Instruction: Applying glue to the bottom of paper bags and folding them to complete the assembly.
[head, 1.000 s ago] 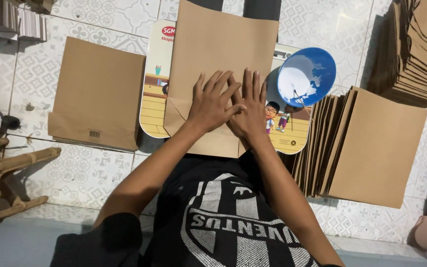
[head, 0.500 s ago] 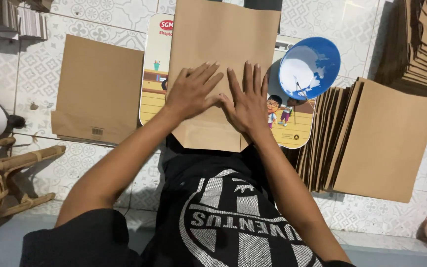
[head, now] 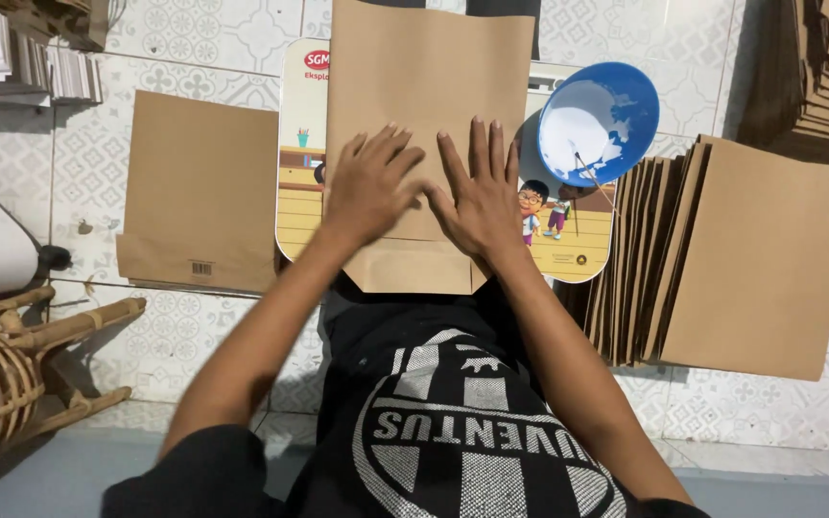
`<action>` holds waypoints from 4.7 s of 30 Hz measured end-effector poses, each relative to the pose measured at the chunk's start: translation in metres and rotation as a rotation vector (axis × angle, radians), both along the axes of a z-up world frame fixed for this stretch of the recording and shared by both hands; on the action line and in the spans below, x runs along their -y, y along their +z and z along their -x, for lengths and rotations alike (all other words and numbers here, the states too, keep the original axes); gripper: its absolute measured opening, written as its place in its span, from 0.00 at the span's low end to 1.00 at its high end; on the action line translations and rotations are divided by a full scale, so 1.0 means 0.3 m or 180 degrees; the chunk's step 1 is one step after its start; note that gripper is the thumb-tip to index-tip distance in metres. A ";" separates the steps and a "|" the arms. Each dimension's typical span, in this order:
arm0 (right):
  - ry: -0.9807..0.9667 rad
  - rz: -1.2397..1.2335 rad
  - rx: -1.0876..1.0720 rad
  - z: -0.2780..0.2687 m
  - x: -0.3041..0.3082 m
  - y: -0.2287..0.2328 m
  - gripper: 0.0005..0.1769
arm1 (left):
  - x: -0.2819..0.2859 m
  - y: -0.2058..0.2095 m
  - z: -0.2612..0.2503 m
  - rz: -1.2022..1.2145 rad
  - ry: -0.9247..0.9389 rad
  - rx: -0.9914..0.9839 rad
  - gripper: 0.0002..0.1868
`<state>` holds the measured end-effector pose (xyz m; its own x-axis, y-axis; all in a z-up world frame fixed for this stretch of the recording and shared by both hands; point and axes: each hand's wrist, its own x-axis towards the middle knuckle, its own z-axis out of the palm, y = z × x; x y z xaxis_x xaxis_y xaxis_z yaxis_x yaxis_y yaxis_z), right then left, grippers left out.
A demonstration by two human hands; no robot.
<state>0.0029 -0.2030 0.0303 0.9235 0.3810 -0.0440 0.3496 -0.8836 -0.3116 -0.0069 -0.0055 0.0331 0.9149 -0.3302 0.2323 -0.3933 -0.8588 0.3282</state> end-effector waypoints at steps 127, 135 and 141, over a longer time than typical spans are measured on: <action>-0.1779 -0.2716 0.1722 0.147 0.456 0.056 0.08 | -0.067 -0.102 0.232 0.2075 0.0643 0.0790 0.07; -0.1751 -0.2708 0.1681 0.140 0.450 0.058 0.05 | -0.074 -0.138 0.225 0.2145 0.0693 0.0916 0.20; -0.2203 -0.3160 0.1537 0.139 0.457 0.048 0.06 | -0.060 -0.088 0.231 0.1984 0.0653 0.0912 0.20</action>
<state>-0.0389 -0.3402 0.0447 0.7836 -0.4996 0.3694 0.1766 -0.3908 -0.9034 -0.0761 0.0124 0.0068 0.8191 0.1143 0.5622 -0.3882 -0.6111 0.6899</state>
